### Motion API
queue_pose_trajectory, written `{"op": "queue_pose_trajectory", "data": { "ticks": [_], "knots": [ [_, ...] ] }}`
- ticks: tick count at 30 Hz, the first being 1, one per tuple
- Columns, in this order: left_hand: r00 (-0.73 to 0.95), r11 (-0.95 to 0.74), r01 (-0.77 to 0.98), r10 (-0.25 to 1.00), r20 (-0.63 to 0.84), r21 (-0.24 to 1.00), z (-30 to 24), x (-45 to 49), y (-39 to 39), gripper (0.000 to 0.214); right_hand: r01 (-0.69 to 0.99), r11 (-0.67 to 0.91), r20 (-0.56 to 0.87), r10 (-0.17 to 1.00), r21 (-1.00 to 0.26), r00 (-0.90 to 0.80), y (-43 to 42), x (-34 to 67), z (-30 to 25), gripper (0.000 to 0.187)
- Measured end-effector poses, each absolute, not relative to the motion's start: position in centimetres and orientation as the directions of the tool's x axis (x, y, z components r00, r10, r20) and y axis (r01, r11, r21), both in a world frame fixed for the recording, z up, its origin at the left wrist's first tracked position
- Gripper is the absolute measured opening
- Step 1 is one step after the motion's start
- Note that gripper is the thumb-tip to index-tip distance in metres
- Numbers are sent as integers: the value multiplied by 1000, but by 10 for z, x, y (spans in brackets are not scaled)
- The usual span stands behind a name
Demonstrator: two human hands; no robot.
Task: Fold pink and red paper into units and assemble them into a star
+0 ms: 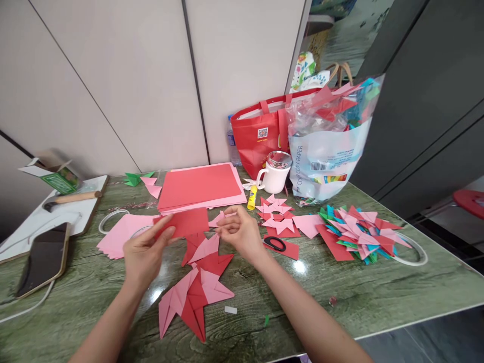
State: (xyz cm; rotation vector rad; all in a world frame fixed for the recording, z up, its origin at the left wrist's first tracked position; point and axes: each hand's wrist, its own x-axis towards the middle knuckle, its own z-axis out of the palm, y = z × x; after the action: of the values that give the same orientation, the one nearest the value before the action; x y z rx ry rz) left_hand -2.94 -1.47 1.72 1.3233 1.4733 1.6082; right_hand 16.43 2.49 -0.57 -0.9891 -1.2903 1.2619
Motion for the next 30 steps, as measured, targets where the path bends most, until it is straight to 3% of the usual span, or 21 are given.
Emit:
{"op": "queue_pose_trajectory", "data": {
  "ticks": [2,5,9,17,26,30],
  "knots": [
    [-373,-240,189,879,295,952,19,-34,-13,34,-116,138,151,983,-984,-106,29,169,-6,31],
    [-322,-201,192,912,255,961,19,-32,-12,35,-176,208,242,949,-962,-202,28,168,-4,16],
    [-209,-106,199,967,148,974,14,-23,-15,39,-24,268,260,900,-963,-350,17,157,-1,9],
    [-25,5,162,1000,-1,987,20,-13,-21,55,65,315,277,900,-947,-337,10,153,3,14],
    [-27,-34,26,999,35,999,25,-24,-16,56,42,305,269,889,-951,-371,15,158,-2,18],
    [-85,-115,-23,990,113,993,31,-38,-11,47,64,275,237,909,-959,-344,19,164,-1,20]
  ]
}}
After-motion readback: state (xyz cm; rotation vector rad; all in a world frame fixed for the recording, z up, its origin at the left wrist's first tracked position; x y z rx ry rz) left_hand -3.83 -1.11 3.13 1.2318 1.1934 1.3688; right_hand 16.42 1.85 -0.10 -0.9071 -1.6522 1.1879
